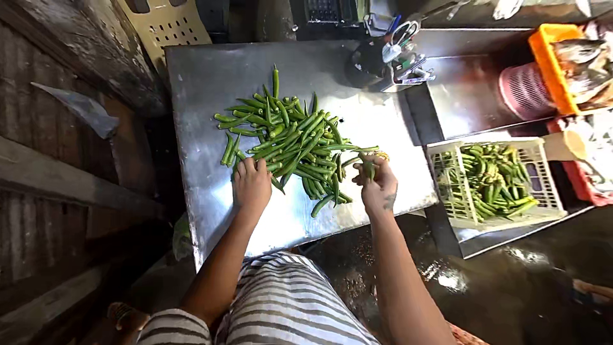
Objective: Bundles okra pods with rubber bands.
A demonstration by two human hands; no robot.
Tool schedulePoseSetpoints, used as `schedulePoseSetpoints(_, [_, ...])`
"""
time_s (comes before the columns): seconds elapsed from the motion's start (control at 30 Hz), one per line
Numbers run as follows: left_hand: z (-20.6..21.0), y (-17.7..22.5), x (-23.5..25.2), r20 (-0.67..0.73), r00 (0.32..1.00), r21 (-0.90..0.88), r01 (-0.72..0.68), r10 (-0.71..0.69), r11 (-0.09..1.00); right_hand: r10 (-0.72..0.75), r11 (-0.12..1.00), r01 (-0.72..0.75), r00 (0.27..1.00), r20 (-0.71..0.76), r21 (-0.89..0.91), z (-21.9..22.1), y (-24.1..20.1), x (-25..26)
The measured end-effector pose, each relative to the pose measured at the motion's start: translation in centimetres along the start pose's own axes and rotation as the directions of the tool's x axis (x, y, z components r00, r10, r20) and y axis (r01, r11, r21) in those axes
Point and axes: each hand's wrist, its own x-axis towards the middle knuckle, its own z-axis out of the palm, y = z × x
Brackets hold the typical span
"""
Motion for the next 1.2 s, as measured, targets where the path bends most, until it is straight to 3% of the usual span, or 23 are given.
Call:
schedulePoseSetpoints(0.13, [0.6, -3.4, 0.1, -0.064, 0.984, -0.131, -0.174, 0.167, 0.976, -0.054, 0.899, -0.051, 0.973, 0.224, 0.436, 2.7, -1.5, -4.8])
schedulePoseSetpoints(0.23, [-1.1, -4.3, -0.9, -0.168, 0.972, -0.524, -0.230, 0.165, 0.820, -0.198, 0.878, 0.019, 0.924, 0.328, 0.477, 5.5, -3.4, -7.3])
schedulePoseSetpoints(0.27, [-1.6, -4.3, -1.2, -0.169, 0.974, -0.693, -0.226, 0.151, 0.684, -0.259, 0.899, 0.097, 0.903, 0.341, 0.426, 6.6, -4.3, -7.8])
schedulePoseSetpoints(0.3, [-1.9, -4.1, -1.4, -0.130, 0.979, -0.860, -0.190, 0.157, 0.474, -0.317, 0.918, 0.183, 0.873, 0.371, 0.353, 7.5, -5.2, -8.1])
schedulePoseSetpoints(0.37, [-2.1, -3.5, -2.2, 0.040, 0.969, -0.998, 0.025, 0.244, 0.064, -0.377, 0.925, 0.349, 0.787, 0.489, 0.153, 8.6, -7.4, -7.9])
schedulePoseSetpoints(0.43, [-2.3, -2.5, -3.3, 0.245, 0.932, -0.943, 0.293, 0.268, -0.156, -0.381, 0.893, 0.450, 0.743, 0.550, 0.010, 8.6, -8.3, -7.1])
schedulePoseSetpoints(0.47, [-2.4, -2.0, -3.7, 0.344, 0.912, -0.901, 0.388, 0.224, -0.193, -0.368, 0.897, 0.442, 0.759, 0.538, -0.010, 8.3, -8.2, -6.6])
schedulePoseSetpoints(0.57, [-2.2, -2.4, -4.7, 0.499, 0.861, -0.848, 0.508, 0.098, -0.151, -0.242, 0.955, 0.293, 0.856, 0.457, -0.045, 7.4, -6.2, -5.3])
schedulePoseSetpoints(0.67, [-2.2, -4.3, -4.7, 0.548, 0.834, -0.795, 0.543, 0.064, -0.270, -0.126, 0.930, 0.257, 0.895, 0.428, -0.262, 8.2, -4.7, -4.5])
schedulePoseSetpoints(0.73, [-2.7, -4.8, -4.6, 0.555, 0.832, -0.794, 0.527, -0.006, -0.303, -0.079, 0.862, 0.303, 0.872, 0.482, -0.406, 9.8, -4.5, -4.5])
schedulePoseSetpoints(0.83, [-3.7, -4.9, -4.6, 0.560, 0.812, -0.817, 0.508, -0.166, -0.271, 0.017, 0.655, 0.371, 0.864, 0.503, -0.658, 14.1, -4.6, -5.4])
schedulePoseSetpoints(0.9, [-3.8, -4.9, -5.1, 0.525, 0.820, -0.846, 0.473, -0.229, -0.247, 0.207, 0.536, 0.311, 0.853, 0.479, -0.785, 16.5, -5.4, -5.9])
schedulePoseSetpoints(0.97, [-3.9, -4.7, -5.7, 0.485, 0.828, -0.874, 0.442, -0.282, -0.202, 0.307, 0.503, 0.287, 0.823, 0.479, -0.815, 17.0, -6.4, -5.7])
schedulePoseSetpoints(1.03, [-3.9, -4.7, -6.4, 0.461, 0.820, -0.887, 0.422, -0.338, -0.187, 0.223, 0.533, 0.321, 0.839, 0.496, -0.783, 15.9, -7.0, -5.6])
schedulePoseSetpoints(1.13, [-3.7, -4.9, -7.0, 0.477, 0.773, -0.879, 0.426, -0.419, -0.215, -0.057, 0.622, 0.354, 0.910, 0.411, -0.699, 13.5, -6.4, -4.4])
schedulePoseSetpoints(1.2, [-3.6, -5.0, -7.3, 0.463, 0.771, -0.886, 0.420, -0.438, -0.197, -0.125, 0.657, 0.358, 0.920, 0.372, -0.664, 12.2, -5.6, -2.8])
